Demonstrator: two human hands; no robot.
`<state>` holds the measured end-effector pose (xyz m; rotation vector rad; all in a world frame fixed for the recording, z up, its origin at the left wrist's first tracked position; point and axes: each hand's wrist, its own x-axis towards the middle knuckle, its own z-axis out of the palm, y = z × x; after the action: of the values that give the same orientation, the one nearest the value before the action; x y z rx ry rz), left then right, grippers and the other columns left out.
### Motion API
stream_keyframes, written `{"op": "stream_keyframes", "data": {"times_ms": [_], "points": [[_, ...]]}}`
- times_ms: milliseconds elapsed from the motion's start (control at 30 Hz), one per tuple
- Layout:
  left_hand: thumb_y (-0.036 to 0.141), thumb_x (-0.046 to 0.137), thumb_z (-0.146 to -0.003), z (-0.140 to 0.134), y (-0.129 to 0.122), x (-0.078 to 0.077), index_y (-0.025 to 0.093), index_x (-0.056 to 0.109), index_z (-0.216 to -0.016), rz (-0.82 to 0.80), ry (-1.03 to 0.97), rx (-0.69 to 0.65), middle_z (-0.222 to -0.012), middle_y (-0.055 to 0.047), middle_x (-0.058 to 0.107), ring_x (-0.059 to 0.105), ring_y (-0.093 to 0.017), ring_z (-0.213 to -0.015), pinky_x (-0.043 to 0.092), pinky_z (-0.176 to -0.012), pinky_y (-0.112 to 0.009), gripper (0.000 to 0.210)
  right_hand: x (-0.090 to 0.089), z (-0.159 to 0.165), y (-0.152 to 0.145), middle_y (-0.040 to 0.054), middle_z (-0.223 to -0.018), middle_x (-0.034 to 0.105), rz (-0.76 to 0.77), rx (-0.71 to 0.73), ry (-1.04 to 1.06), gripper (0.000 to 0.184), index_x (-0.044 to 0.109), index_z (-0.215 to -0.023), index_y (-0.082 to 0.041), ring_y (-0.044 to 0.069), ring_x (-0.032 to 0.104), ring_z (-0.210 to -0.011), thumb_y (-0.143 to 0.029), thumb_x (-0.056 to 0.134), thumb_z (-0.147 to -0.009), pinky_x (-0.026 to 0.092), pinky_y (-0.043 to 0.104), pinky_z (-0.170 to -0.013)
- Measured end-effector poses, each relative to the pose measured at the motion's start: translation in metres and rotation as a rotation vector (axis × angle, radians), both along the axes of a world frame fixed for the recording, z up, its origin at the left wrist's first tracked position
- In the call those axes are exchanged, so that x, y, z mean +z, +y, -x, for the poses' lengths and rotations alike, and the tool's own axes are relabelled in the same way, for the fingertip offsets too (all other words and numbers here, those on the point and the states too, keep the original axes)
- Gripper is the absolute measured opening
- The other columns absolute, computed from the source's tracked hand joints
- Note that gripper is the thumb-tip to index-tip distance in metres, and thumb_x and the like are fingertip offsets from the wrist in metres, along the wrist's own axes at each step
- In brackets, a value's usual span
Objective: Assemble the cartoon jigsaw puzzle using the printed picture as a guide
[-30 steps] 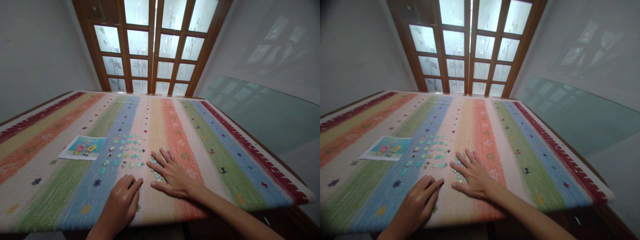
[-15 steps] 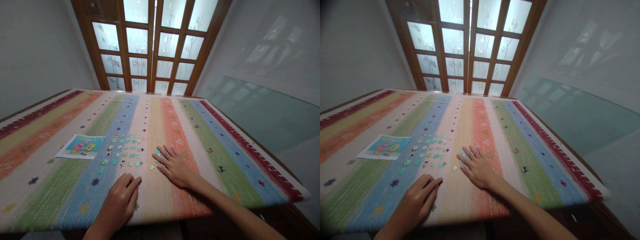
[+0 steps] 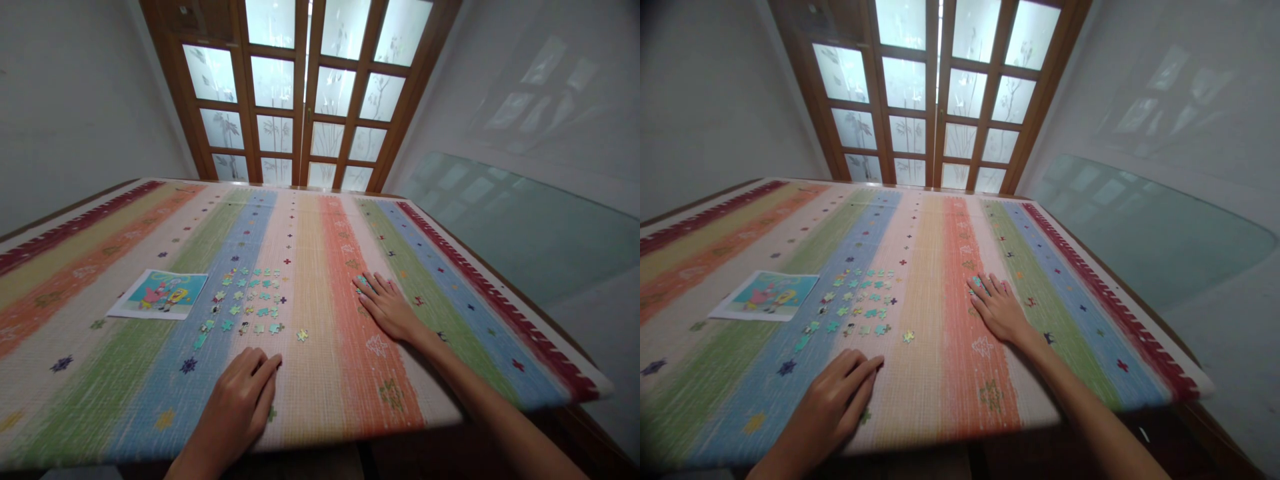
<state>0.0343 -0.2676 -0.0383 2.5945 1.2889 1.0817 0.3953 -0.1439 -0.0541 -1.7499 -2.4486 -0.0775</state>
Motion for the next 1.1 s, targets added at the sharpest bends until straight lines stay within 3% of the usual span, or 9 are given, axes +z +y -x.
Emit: {"op": "stream_keyframes", "data": {"times_ms": [233,400,667,800,900,1000,1100], "points": [[0.013,0.046,-0.101,-0.001,0.001,-0.001,0.017,0.067,-0.114,-0.005,-0.022,0.003,-0.086,-0.005,0.063,0.062,-0.020,-0.078,0.055,-0.070,-0.032,0.025,-0.004,-0.037,0.016,0.0102,-0.167,0.035,-0.014,-0.095,0.145,0.060,0.045,-0.158,-0.027,0.032,0.030,-0.156,-0.048,0.019,-0.108,0.025,0.065,-0.123],[0.015,0.045,-0.102,-0.001,0.000,-0.002,0.017,0.067,-0.114,-0.005,-0.017,0.007,-0.087,-0.005,0.063,0.063,-0.020,-0.077,0.055,-0.070,-0.033,0.025,0.001,-0.039,0.017,0.0115,-0.166,0.036,-0.003,-0.153,0.397,0.062,0.047,-0.156,-0.023,0.031,0.034,-0.154,-0.051,0.026,-0.105,0.024,0.061,-0.125],[0.015,0.044,-0.103,-0.001,0.001,-0.003,0.016,0.066,-0.113,-0.008,-0.002,0.013,-0.086,-0.006,0.063,0.062,-0.020,-0.077,0.056,-0.070,-0.034,0.025,0.017,-0.027,0.014,0.0115,-0.160,0.047,-0.076,-0.159,0.629,0.054,0.056,-0.149,-0.026,0.031,0.034,-0.154,-0.048,0.037,-0.103,0.015,0.066,-0.126],[0.016,0.045,-0.103,-0.001,0.001,-0.003,0.017,0.067,-0.113,-0.008,-0.016,0.021,-0.086,-0.005,0.063,0.063,-0.020,-0.078,0.055,-0.071,-0.033,0.025,0.029,0.017,-0.008,0.0109,-0.162,0.045,-0.049,0.029,0.580,0.051,0.053,-0.151,-0.025,0.029,0.032,-0.155,-0.042,0.042,-0.105,0.021,0.064,-0.126],[0.015,0.046,-0.102,-0.002,0.000,-0.003,0.017,0.068,-0.113,-0.002,-0.025,0.021,-0.086,-0.005,0.064,0.063,-0.020,-0.078,0.055,-0.071,-0.033,0.025,0.037,0.062,-0.037,0.0077,-0.165,0.039,0.045,0.358,0.379,0.051,0.048,-0.155,-0.024,0.024,0.028,-0.157,-0.032,0.042,-0.106,0.027,0.054,-0.128],[0.013,0.046,-0.101,-0.002,0.000,-0.002,0.019,0.068,-0.115,0.014,-0.026,0.016,-0.086,-0.004,0.063,0.063,-0.020,-0.077,0.055,-0.070,-0.033,0.026,0.040,0.094,-0.063,0.0077,-0.163,0.042,0.122,0.676,0.259,0.052,0.042,-0.159,-0.021,0.020,0.029,-0.156,-0.032,0.040,-0.108,0.029,0.047,-0.128],[0.013,0.046,-0.101,-0.002,0.000,0.000,0.019,0.068,-0.116,0.014,-0.029,0.011,-0.086,-0.004,0.063,0.062,-0.020,-0.077,0.055,-0.071,-0.033,0.027,0.039,0.101,-0.074,0.0109,-0.161,0.043,0.145,0.710,0.234,0.052,0.042,-0.158,-0.016,0.019,0.035,-0.154,-0.036,0.039,-0.110,0.028,0.045,-0.129]]}}
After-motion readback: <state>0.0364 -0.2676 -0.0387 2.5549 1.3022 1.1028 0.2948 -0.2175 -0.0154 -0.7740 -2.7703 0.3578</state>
